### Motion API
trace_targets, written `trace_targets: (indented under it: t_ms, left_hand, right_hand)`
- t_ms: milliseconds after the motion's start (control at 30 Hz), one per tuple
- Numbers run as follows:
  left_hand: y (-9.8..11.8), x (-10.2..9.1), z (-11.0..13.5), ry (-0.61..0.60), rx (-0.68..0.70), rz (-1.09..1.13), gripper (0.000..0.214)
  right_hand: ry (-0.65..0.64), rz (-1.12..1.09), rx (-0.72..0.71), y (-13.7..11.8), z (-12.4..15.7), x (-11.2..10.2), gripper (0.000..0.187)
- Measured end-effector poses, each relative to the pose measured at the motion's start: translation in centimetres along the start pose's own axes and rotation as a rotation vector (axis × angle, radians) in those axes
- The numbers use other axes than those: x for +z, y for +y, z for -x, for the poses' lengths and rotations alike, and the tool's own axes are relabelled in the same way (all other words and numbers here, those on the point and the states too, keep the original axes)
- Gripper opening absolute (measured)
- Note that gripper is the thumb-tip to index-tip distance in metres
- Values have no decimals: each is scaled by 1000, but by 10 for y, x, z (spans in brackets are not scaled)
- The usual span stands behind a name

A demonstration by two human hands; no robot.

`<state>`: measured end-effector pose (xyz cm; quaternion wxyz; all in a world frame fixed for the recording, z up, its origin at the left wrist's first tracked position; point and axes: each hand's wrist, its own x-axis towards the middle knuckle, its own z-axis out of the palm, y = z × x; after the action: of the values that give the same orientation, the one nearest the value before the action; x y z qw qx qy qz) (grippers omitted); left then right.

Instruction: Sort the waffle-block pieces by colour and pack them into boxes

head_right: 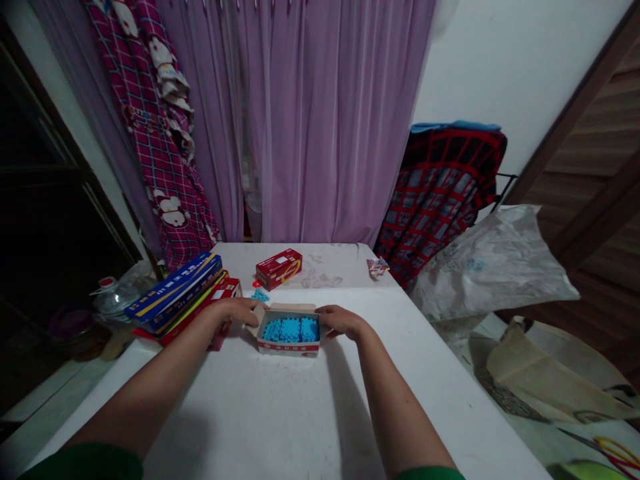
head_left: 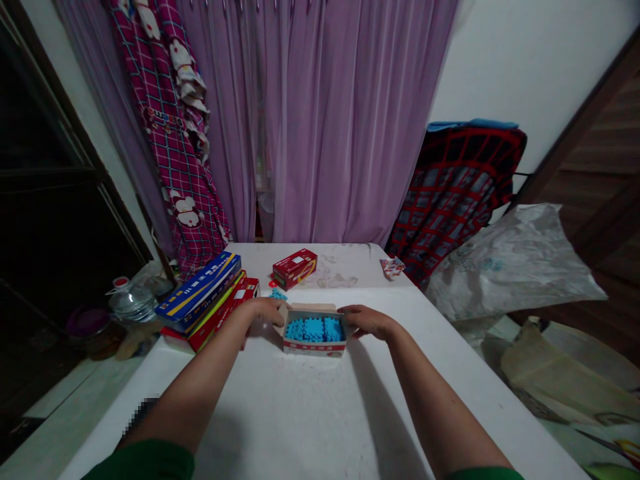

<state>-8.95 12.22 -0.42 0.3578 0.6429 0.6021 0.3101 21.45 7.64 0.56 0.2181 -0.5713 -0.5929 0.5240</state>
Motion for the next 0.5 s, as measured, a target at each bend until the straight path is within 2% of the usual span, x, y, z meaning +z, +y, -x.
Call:
trace_targets:
  t_ms: [133, 200, 333, 500]
  left_hand:
    - [15, -13, -2, -244, -35, -195, 42]
    - [24, -15, -3, -298, -22, -367, 49]
    - [38, -6, -1, -282, 17, -543, 49]
    - [46, 13, 16, -257, 50, -822, 31]
  right_hand:
    - [-37, -19, 7, 4, 4, -9, 50]
    - [-39, 15, 0, 5, 4, -12, 51]
    - [11, 190, -32, 3, -1, -14, 49]
    - [117, 573, -43, -15, -2, -8, 40]
